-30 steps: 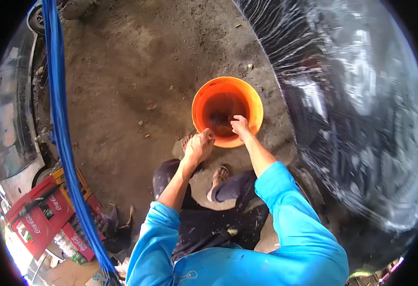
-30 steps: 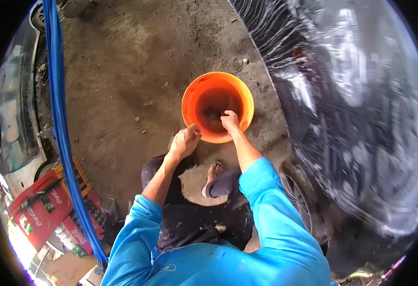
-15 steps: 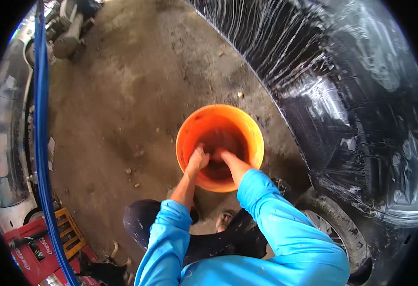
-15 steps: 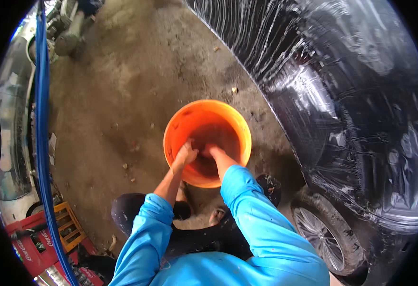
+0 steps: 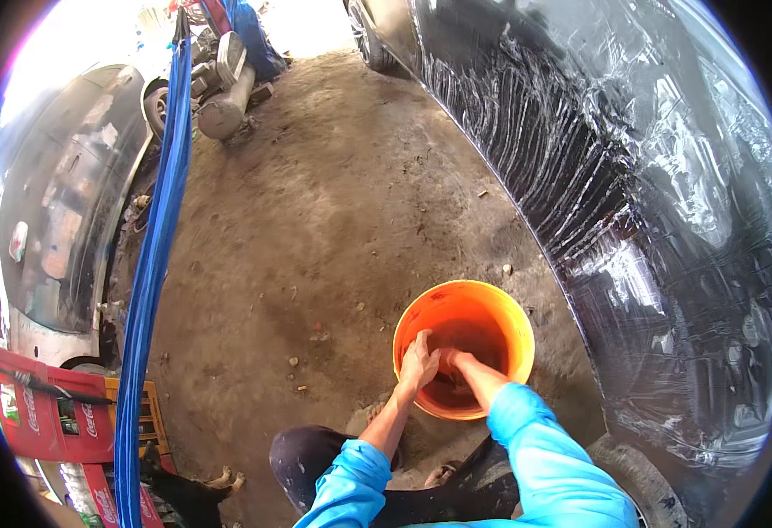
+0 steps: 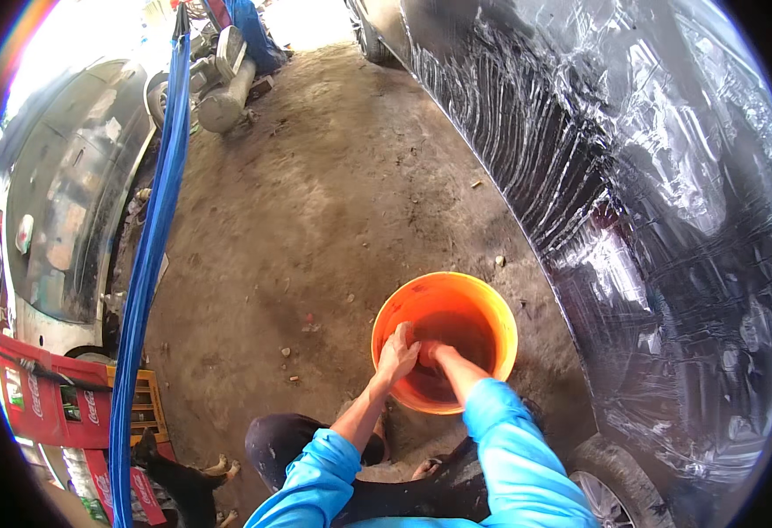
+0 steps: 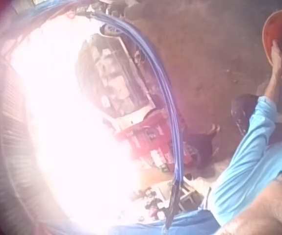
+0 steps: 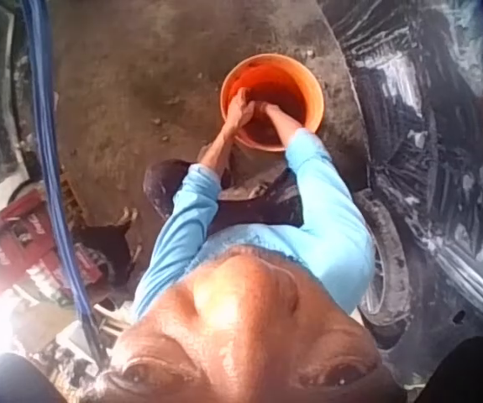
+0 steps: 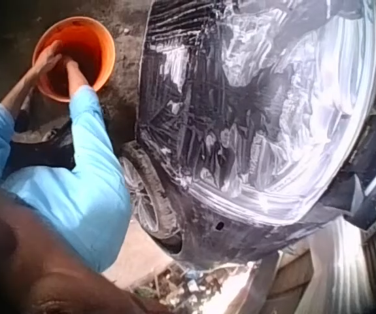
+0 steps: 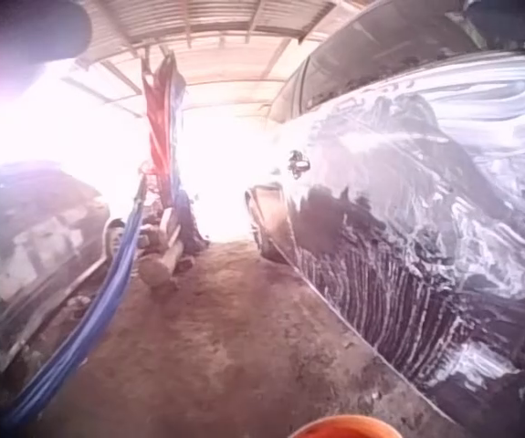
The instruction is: Sanding and polishing a car body panel using a sanding block and water.
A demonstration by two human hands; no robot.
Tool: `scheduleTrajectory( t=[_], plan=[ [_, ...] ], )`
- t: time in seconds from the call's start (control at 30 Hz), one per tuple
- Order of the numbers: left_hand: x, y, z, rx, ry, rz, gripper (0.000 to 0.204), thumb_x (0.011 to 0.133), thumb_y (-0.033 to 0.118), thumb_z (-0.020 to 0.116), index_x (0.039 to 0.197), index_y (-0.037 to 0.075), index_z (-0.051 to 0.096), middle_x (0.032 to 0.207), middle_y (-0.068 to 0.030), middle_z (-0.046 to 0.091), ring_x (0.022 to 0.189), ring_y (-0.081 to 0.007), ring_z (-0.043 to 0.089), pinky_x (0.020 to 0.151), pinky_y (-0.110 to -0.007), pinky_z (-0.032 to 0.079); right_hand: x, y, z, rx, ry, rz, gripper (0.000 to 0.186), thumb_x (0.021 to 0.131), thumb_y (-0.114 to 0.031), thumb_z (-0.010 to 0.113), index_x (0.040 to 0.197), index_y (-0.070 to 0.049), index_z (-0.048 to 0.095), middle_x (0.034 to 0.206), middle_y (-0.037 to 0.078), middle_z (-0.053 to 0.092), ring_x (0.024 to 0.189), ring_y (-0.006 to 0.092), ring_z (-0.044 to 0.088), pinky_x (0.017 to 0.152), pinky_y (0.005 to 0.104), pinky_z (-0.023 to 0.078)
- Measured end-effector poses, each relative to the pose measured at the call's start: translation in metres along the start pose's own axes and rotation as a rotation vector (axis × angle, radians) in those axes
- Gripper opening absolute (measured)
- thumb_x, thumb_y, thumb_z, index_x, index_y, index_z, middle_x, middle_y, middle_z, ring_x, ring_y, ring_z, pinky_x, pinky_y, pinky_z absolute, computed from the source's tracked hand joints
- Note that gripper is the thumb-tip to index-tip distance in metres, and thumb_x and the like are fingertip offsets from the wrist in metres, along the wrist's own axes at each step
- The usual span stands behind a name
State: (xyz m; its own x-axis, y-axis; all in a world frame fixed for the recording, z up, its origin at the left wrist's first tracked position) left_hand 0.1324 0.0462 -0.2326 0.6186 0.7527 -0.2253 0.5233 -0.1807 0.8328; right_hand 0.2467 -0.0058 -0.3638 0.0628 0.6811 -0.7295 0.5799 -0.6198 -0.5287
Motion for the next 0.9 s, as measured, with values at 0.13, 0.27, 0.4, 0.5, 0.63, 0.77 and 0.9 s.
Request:
scheduleTrajectory(
  t=[0.13, 0.27, 0.4, 0.5, 0.63, 0.77, 0.9],
  plan=[
    [-0.008, -0.019, -0.026, 0.094, 0.088, -0.06, 0.058, 0.081, 0.024, 0.071, 0.132, 0.005, 0.051, 0.115, -0.0243, 0.065, 0.11, -0.0396, 0.062, 0.095, -0.045, 0.049, -0.073, -0.073, -0.066, -0.094, 0.036, -0.334, 0.024, 0.082, -0.01, 0.063, 0.105, -0.005, 0.069, 0.109, 0.017, 0.07, 0.1, 0.0239, 0.067, 0.083, 0.0382, 0.053],
    [0.013, 0.014, -0.011, -0.524, -0.337, -0.273, 0.026, 0.082, 0.015, 0.071, 0.104, 0.002, 0.067, 0.08, -0.0043, 0.066, 0.065, -0.014, 0.063, 0.058, -0.031, 0.055, -0.095, -0.018, -0.112, 0.301, 0.21, -0.532, 0.029, 0.084, -0.008, 0.065, 0.113, -0.006, 0.067, 0.105, 0.009, 0.07, 0.094, 0.0204, 0.067, 0.078, 0.0322, 0.055],
    [0.024, 0.038, -0.068, -0.712, -0.146, -0.155, 0.02, 0.096, 0.015, 0.059, 0.109, 0.002, 0.065, 0.086, -0.0018, 0.069, 0.064, -0.0094, 0.063, 0.053, -0.025, 0.054, -0.133, -0.08, -0.127, 1.03, 0.083, -0.398, 0.025, 0.086, -0.011, 0.073, 0.11, -0.003, 0.068, 0.103, 0.004, 0.07, 0.094, 0.0152, 0.065, 0.082, 0.0318, 0.054],
    [0.028, 0.034, -0.075, -0.817, -0.19, -0.198, 0.022, 0.097, 0.016, 0.06, 0.113, 0.002, 0.066, 0.092, -0.002, 0.071, 0.076, -0.01, 0.067, 0.06, -0.025, 0.057, -0.125, -0.062, -0.125, 1.225, 0.052, -0.435, 0.024, 0.086, -0.01, 0.075, 0.108, -0.002, 0.07, 0.1, 0.004, 0.071, 0.092, 0.013, 0.064, 0.087, 0.0309, 0.051],
    [0.022, 0.038, -0.083, -0.882, -0.29, -0.204, 0.023, 0.095, 0.009, 0.062, 0.116, 0.002, 0.064, 0.098, -0.0031, 0.07, 0.08, -0.012, 0.068, 0.064, -0.028, 0.06, -0.118, -0.06, -0.118, 1.278, 0.2, -0.497, 0.022, 0.087, -0.009, 0.075, 0.107, -0.002, 0.07, 0.099, 0.002, 0.071, 0.088, 0.0107, 0.065, 0.085, 0.0279, 0.051],
    [0.019, 0.034, -0.087, -0.905, -0.279, -0.18, 0.032, 0.087, -0.003, 0.062, 0.118, -0.001, 0.06, 0.1, -0.0071, 0.069, 0.082, -0.0153, 0.068, 0.066, -0.031, 0.062, -0.078, -0.058, -0.093, 1.507, 0.107, -0.402, 0.025, 0.097, -0.024, 0.061, 0.114, -0.006, 0.066, 0.099, 0.003, 0.071, 0.09, 0.0142, 0.066, 0.083, 0.033, 0.055],
    [0.017, 0.021, -0.097, -1.04, -0.141, -0.175, 0.033, 0.079, -0.007, 0.057, 0.112, -0.005, 0.058, 0.098, -0.0108, 0.067, 0.081, -0.0198, 0.068, 0.069, -0.036, 0.062, 0.022, 0.0, -0.009, 1.783, 0.192, -0.105, 0.036, 0.103, -0.035, 0.047, 0.129, -0.014, 0.06, 0.117, 0.005, 0.066, 0.103, 0.0201, 0.064, 0.086, 0.0417, 0.053]
  ],
)
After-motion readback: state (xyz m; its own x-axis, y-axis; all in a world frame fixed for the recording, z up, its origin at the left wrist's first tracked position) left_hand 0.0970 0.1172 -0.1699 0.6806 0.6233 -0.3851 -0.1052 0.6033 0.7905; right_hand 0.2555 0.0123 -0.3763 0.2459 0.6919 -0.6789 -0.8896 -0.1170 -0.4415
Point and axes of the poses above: each hand's wrist, its own x-axis towards the middle knuckle, its own z-axis out of the palm, y = z × x, the point moved 3 cm from there along x, towards the middle knuckle
